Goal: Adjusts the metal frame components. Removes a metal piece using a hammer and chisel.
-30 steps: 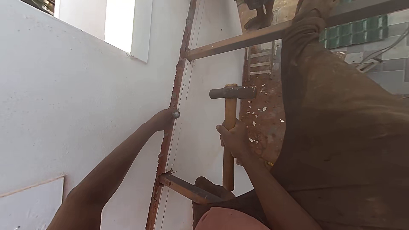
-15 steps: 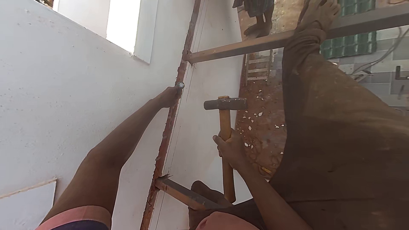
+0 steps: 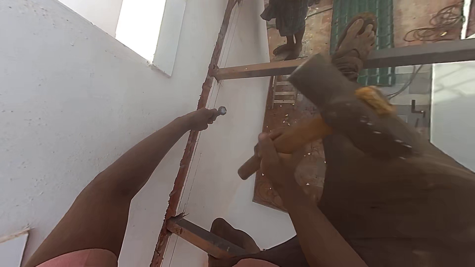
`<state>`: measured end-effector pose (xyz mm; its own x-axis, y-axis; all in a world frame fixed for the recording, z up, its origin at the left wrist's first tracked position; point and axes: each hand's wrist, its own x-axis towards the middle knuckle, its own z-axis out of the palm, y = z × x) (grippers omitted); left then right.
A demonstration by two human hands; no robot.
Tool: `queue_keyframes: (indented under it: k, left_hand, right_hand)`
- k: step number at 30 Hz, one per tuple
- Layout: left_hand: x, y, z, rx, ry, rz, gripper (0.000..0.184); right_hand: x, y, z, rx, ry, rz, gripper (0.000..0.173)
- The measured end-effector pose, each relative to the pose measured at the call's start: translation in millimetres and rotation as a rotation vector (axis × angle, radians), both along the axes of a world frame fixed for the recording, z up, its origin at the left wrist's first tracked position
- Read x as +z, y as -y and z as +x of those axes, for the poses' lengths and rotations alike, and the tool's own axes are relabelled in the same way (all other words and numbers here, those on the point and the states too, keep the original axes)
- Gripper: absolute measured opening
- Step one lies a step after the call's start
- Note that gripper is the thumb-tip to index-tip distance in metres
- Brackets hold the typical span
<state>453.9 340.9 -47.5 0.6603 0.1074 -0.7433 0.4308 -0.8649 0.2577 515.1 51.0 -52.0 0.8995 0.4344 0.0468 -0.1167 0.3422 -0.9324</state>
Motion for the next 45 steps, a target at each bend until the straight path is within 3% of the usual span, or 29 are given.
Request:
queue_keyframes:
  k: [2,4,7,10,19,23,25,28,29,31,34,36,37,40,43,45]
  left_hand:
    - [-2.1,1.7,-5.0,-0.008,0.006,0.004,0.026]
    - [-3.2,3.8,-10.0,-0.012,0.005,0.007,0.029]
    - [5.5,-8.9,-21.0,0.068,0.123,0.026,0.016]
    - [16.8,-19.4,-28.1,0.098,0.278,0.059,0.01]
    - [22.6,0.1,-28.7,0.119,0.239,0.041,0.012]
    - [23.4,-1.7,-32.7,0.116,0.251,0.054,0.009]
    - [21.6,-2.8,-37.1,0.118,0.264,0.043,0.009]
    - [20.8,6.1,-35.9,0.14,0.226,0.054,0.014]
    - [20.4,9.9,-35.1,0.139,0.213,0.06,0.018]
    - [23.5,7.3,-24.5,0.138,0.181,0.072,0.026]
    - [17.1,10.6,-22.3,0.104,0.116,0.062,0.03]
    - [10.4,8.8,-20.6,0.081,0.103,0.061,0.027]
    - [8.5,7.7,-21.7,0.072,0.096,0.062,0.026]
    - [1.0,3.3,-32.1,0.102,0.079,0.066,0.019]
    - [7.2,-6.2,-43.4,0.198,0.195,0.099,0.012]
    - [8.7,-16.8,-61.4,0.305,0.461,0.118,0.012]
  right_hand:
    - [-22.3,-10.0,-4.9,0.462,-0.16,-0.548,0.013]
    - [-32.6,-10.2,1.8,0.61,-0.319,-0.691,0.02]
    - [-29.4,14.3,-6.5,0.47,-0.383,-0.555,0.018]
    - [-12.7,25.5,-4.4,0.329,-0.248,-0.383,0.013]
    - [24.0,42.0,-1.9,0.211,0.047,-0.208,0.011]
    - [41.7,12.7,-1.8,-0.026,0.207,0.126,0.014]
    - [29.2,-8.9,-12.2,0.052,0.178,-0.017,0.012]
    - [11.3,-25.1,-13.0,0.561,-0.018,-0.579,0.013]
    - [6.8,-23.8,-10.2,0.621,-0.11,-0.616,0.016]
    - [6.7,-13.5,-1.8,0.543,-0.205,-0.513,0.018]
    - [11.6,2.3,-13.8,0.235,-0.075,-0.251,0.012]
    - [-0.1,-11.5,-17.5,0.146,0.018,-0.193,0.011]
    - [-6.8,-17.8,-17.8,0.218,0.041,-0.31,0.01]
    - [-9.8,-30.3,-0.2,0.697,-0.059,-0.779,0.009]
    - [-9.8,-17.9,8.9,0.709,-0.148,-0.849,0.015]
    - [-7.5,-1.3,1.3,0.63,-0.235,-0.784,0.015]
